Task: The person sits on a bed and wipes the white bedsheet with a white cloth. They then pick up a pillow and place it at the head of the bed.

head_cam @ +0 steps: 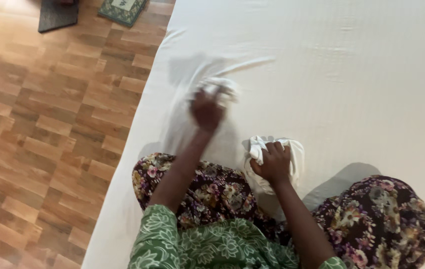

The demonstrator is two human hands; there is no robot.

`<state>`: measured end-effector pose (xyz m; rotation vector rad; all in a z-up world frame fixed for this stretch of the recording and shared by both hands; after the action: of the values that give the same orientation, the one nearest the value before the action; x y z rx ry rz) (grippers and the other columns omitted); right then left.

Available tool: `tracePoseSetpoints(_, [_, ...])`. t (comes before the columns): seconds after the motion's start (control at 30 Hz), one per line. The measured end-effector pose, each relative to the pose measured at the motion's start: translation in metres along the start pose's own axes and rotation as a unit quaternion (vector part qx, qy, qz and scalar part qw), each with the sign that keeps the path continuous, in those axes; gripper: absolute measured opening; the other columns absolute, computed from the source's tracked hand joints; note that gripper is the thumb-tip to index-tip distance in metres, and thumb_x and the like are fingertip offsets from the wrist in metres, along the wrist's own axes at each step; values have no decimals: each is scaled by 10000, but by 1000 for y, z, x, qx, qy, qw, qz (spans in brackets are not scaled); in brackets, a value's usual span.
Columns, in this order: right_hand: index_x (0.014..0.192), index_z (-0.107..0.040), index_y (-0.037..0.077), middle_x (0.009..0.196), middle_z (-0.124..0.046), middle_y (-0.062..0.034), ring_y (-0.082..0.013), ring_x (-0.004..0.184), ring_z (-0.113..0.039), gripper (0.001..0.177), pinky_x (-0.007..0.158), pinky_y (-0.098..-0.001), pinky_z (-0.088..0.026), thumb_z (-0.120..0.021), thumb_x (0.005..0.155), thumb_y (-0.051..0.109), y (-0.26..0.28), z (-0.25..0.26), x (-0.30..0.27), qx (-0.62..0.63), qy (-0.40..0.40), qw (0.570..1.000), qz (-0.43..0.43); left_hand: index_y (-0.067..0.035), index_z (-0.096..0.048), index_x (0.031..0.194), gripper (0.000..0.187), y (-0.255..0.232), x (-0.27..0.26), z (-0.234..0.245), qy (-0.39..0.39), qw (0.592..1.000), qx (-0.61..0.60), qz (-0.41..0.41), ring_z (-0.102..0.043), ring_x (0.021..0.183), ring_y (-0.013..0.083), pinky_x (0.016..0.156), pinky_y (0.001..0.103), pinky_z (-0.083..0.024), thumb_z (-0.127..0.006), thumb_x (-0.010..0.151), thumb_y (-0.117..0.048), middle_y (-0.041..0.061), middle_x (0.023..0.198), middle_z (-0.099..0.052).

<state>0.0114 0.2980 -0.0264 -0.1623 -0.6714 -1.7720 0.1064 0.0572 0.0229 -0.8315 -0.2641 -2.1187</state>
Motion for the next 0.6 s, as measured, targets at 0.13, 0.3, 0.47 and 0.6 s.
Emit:
tracePoseSetpoints(0.13, [863, -740, 62, 997, -684, -104, -279, 938, -613, 403, 783, -493, -418, -733, 693, 427, -1, 1, -2, -13, -32, 999, 7, -344, -725, 1279, 529, -123, -31, 8, 150, 959, -198, -134, -633, 980, 240, 772, 423, -499, -853, 779, -227, 113, 1292, -686])
tracePoseSetpoints(0.3, [971, -758, 45, 1086, -695, -121, -284, 1005, -625, 460, 770, -451, -414, -712, 739, 439, -4, 3, -2, -10, -39, 999, 15, -373, -725, 1232, 494, -177, -38, -29, 108, 954, -140, -243, -643, 1060, 243, 843, 433, -498, -832, 786, -188, 100, 1297, -669])
tracePoseSetpoints(0.47, [917, -769, 100, 949, -677, -97, -283, 923, -613, 361, 773, -472, -424, -731, 760, 423, -5, -2, 0, -7, 36, 999, -19, -367, -672, 1305, 690, -99, -9, -86, 154, 976, -92, -124, -619, 1063, 301, 819, 528, -489, -891, 652, -355, 108, 1235, -652])
tracePoseSetpoints(0.6, [928, -763, 95, 966, -675, -99, -291, 920, -605, 354, 780, -473, -422, -728, 753, 401, -1, 9, 4, 11, -5, 1000, -7, -402, -668, 1292, 703, -12, 7, -97, 128, 991, 13, -41, -586, 1143, 321, 885, 584, -484, -891, 626, -388, 84, 1265, -629])
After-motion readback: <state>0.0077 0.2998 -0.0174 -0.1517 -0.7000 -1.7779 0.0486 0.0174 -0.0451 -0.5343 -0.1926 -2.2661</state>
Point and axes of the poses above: each hand's wrist, its own x-axis towards the middle knuckle, its own z-axis out of the back of the hand, y = z × x, the point moved 6 cm from there along x, towards the middle knuckle
